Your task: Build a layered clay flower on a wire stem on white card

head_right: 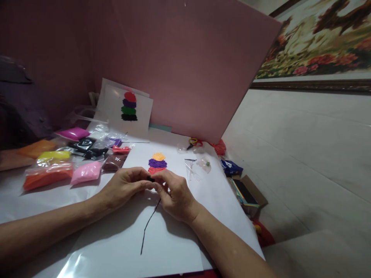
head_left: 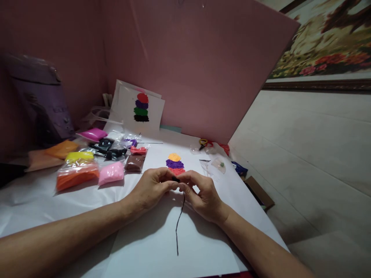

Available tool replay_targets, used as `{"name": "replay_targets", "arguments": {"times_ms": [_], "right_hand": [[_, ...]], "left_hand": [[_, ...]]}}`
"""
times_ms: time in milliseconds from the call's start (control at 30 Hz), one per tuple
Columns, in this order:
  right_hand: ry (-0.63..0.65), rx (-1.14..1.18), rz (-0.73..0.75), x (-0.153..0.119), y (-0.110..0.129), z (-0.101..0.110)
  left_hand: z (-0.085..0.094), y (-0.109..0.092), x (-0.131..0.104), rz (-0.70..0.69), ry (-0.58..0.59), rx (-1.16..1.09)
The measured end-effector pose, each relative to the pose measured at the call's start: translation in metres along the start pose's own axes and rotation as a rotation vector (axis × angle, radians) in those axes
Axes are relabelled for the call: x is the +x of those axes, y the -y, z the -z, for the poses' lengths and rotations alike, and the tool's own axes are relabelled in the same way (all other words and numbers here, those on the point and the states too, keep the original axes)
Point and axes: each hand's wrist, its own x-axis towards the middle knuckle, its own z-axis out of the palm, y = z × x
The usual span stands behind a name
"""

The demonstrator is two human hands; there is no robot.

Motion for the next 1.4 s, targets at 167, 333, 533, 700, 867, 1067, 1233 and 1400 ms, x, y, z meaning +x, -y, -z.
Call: {"name": "replay_targets", "arguments": {"times_ms": [167,333,533,700,867,1067,1233,1400], "right_hand": [[-0.005,0.029,-0.041,-0.0004,-0.0021,-0.0018],[-0.002,0.036,-0.055,-0.0017,-0.0052,-0.0026],[-0.018,0.041,-0.044,-0.0016,-0.0057,-0.0016],[-0.058,-0.001,-0.019,-0.0014,-0.0076,-0.0008],[-0.059,-0.016,-0.022,-0.0016,-0.0091,-0.0008],[-0.001,0.002,-0.023,-0.0005,-0.0053,0.0012],[0.003,-0.011,-0.048,-0.0004,-0.0044,0.0014],[-0.026,0.010,-0.074,0.0004,-0.0037,-0.0015]], "left_hand": [[0.0021,0.0003,-0.0014,-0.056,0.059,0.021],[0.0019,0.0033,-0.0007,-0.098,0.115,0.019],[0.0029,0.0036,0.0010,-0.057,0.137,-0.006],[0.0044,0.0027,0.0009,-0.035,0.125,0.008],[0.0032,0.0060,0.0029,0.008,0.137,-0.086],[0.0021,0.0065,0.0032,0.033,0.123,-0.125],[0.0013,0.0040,0.0014,-0.029,0.118,0.019],[-0.0005,0.0008,0.0002,-0.010,0.058,0.040]]}}
